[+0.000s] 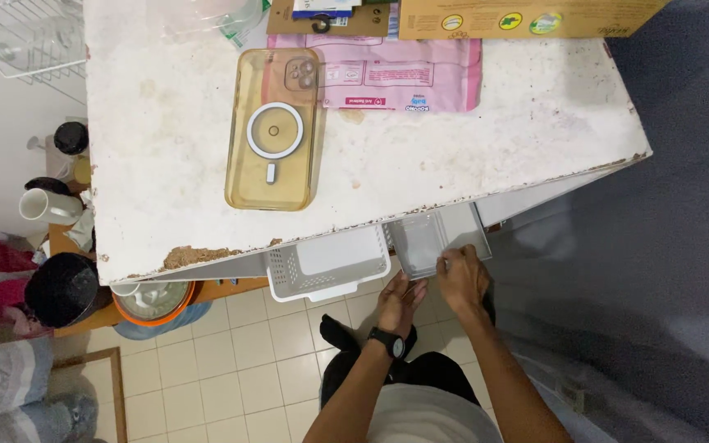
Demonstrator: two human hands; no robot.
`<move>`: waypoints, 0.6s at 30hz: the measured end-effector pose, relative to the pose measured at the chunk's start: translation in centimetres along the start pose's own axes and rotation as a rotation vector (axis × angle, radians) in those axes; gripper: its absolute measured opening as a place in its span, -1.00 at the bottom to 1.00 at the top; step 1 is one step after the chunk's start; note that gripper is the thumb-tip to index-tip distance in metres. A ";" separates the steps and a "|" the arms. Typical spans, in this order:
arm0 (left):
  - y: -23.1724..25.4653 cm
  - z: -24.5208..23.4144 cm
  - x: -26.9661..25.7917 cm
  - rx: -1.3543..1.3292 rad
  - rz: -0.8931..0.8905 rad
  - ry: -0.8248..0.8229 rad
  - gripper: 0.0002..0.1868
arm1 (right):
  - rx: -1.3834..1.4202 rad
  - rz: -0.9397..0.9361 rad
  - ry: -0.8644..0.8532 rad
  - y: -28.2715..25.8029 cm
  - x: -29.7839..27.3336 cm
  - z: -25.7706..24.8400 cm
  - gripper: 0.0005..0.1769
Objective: Wiping a plastic basket with a cloth and organizing small items on a desk
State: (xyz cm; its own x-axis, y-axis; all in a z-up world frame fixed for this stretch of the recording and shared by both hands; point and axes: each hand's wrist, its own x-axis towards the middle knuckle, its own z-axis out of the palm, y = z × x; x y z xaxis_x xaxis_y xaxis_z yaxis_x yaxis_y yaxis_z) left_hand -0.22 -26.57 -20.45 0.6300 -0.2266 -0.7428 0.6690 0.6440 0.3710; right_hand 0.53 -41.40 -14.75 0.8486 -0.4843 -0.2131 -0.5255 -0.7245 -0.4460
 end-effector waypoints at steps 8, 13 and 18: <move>-0.7 -0.8 1.1 0.003 0.036 -0.003 -0.45 | -0.050 -0.038 0.027 1.6 0.6 1.7 -0.75; -0.6 -0.5 1.1 -0.004 0.041 0.018 -0.50 | 0.144 0.058 0.106 1.8 0.7 2.4 -0.71; -0.1 -0.1 0.7 0.015 0.041 0.001 -0.43 | 0.031 -0.037 -0.001 2.1 1.0 2.4 -0.72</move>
State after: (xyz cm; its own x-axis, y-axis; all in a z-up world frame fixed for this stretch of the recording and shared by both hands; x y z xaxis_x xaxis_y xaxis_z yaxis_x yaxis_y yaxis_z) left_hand 0.15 -26.73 -21.09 0.6563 -0.1994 -0.7277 0.6487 0.6417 0.4092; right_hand 0.37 -42.25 -17.96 0.8676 -0.4568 -0.1964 -0.4913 -0.7265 -0.4804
